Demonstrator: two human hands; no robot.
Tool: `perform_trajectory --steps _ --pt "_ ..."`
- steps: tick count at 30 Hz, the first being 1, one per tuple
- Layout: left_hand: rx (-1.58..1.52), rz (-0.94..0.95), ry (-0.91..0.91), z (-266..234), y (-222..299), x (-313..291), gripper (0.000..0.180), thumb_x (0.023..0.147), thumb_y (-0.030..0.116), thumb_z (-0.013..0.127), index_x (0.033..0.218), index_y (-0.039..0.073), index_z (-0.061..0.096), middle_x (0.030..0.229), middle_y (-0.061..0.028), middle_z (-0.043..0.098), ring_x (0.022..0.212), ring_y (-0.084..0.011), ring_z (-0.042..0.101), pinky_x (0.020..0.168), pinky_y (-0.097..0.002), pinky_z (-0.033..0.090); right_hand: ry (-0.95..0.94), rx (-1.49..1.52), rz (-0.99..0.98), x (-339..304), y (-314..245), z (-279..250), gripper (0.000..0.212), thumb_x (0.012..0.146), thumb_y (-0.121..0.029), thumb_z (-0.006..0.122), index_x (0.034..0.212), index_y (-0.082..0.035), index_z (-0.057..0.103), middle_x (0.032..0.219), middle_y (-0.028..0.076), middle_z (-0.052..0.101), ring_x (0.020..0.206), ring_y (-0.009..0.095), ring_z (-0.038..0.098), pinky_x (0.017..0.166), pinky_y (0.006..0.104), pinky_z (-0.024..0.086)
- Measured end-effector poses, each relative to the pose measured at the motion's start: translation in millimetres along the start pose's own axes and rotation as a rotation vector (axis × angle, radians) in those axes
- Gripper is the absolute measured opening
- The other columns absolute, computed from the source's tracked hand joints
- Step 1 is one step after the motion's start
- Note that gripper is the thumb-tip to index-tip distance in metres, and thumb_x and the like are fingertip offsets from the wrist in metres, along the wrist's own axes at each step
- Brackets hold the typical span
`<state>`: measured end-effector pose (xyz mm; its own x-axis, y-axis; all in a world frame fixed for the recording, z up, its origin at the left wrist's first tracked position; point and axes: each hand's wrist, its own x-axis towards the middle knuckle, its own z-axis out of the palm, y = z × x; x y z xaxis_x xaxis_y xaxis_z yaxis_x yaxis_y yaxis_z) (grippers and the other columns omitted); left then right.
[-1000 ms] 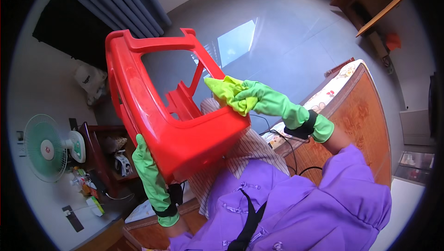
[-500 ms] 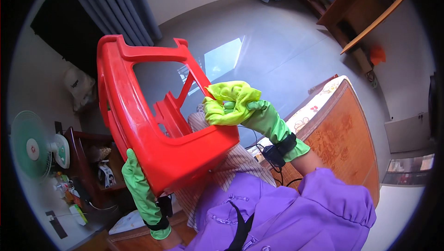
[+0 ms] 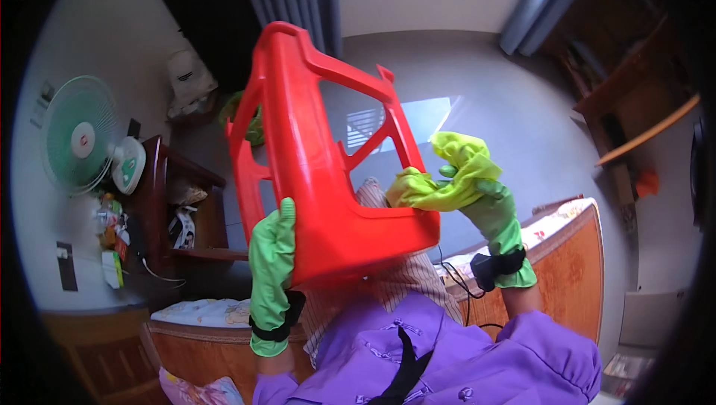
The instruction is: Wiping down a red plastic stool with a yellow cloth.
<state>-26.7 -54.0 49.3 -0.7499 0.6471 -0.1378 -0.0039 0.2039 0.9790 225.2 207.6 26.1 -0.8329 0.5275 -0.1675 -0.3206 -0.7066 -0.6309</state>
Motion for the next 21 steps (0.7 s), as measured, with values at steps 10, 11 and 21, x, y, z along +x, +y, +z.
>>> perform_trajectory --steps 10,11,21 --pt "-0.032 -0.017 -0.003 7.2 18.8 -3.6 0.053 0.103 0.048 0.05 0.087 0.001 0.068 0.065 -0.0007 0.061 0.06 -0.0073 0.054 0.056 -0.0281 0.043 -0.267 -0.373 -0.132 22.3 -47.4 129.8 0.059 0.096 -0.038 0.06 0.138 0.002 0.048 0.126 0.021 0.06 0.106 0.03 0.066 0.092 0.0392 0.054" --pt "-0.038 -0.043 -0.009 7.4 18.5 -2.0 0.053 0.102 0.048 0.05 0.087 0.001 0.068 0.064 -0.0008 0.061 0.06 -0.0073 0.054 0.056 -0.0283 0.043 -0.172 -0.276 -0.26 23.0 -54.5 139.9 0.057 0.097 -0.037 0.058 0.138 0.002 0.048 0.126 0.021 0.061 0.107 0.029 0.066 0.095 0.0416 0.053" --pt "0.041 -0.011 -0.006 16.3 37.2 -11.5 0.053 0.102 0.049 0.051 0.077 0.003 0.063 0.058 0.0022 0.05 0.055 -0.0065 0.042 0.051 -0.029 0.037 -0.186 -1.126 -0.517 48.3 30.4 102.9 0.046 0.1 -0.03 0.054 0.133 0.002 0.05 0.118 0.018 0.064 0.1 0.022 0.067 0.091 0.0392 0.054"
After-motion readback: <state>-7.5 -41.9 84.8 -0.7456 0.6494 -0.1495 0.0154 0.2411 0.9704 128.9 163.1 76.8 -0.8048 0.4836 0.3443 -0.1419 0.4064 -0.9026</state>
